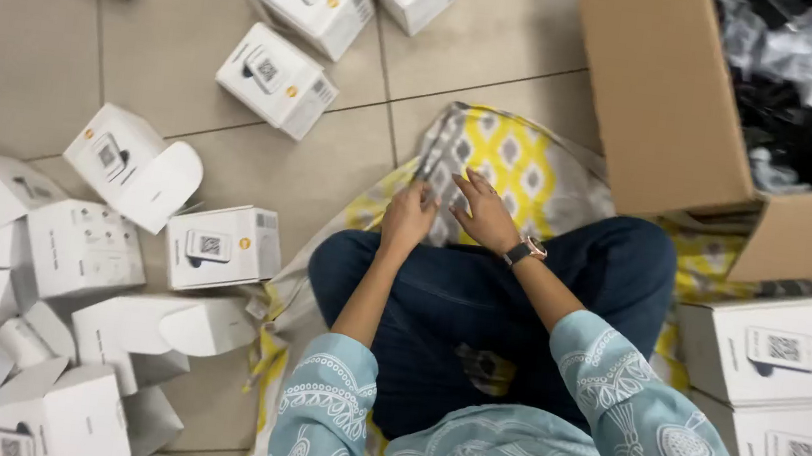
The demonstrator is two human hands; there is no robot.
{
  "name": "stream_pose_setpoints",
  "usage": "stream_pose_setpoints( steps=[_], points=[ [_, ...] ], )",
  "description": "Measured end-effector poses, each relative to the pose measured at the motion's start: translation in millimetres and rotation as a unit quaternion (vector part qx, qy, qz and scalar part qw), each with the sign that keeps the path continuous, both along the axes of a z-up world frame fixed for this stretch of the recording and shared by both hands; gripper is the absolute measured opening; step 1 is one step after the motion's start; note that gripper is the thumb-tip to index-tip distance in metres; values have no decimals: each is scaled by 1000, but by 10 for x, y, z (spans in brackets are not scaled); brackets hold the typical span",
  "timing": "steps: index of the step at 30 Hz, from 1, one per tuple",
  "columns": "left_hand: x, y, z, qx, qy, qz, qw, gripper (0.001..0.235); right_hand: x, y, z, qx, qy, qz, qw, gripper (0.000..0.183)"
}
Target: The person packs electronic devices and power adapters into small boxes.
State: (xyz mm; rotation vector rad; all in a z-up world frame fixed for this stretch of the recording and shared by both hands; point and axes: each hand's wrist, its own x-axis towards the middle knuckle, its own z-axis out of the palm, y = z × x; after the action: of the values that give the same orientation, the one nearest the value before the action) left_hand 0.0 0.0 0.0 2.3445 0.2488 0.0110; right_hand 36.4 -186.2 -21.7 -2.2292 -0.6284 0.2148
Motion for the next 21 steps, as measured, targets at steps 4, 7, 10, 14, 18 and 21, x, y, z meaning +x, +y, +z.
stream_pose_setpoints(
  steps=[4, 7, 10, 14, 18, 21],
  points=[
    [180, 481, 127, 39, 22, 26, 999, 44, 140, 694, -417, -153, 55, 57, 985, 76],
    [502, 816, 211, 75, 121, 45, 989, 46, 242, 1093, -320, -281, 112, 81, 950, 84],
    [805, 1297, -71, 130, 32, 93, 987, 78, 297, 1265, -412, -351, 80, 120, 925, 84],
    [1081, 1884, 77, 195, 49, 138, 970, 113, 172, 1286, -407, -441, 89, 133, 883, 96],
    [1214, 2053, 84, 235, 26, 165, 957, 121, 152, 1323, -374, -440, 73, 114, 888, 110],
    [1240, 1639, 239, 303, 158, 101, 934, 113, 265, 1427, -326, -444, 85, 113, 885, 106]
  ],
)
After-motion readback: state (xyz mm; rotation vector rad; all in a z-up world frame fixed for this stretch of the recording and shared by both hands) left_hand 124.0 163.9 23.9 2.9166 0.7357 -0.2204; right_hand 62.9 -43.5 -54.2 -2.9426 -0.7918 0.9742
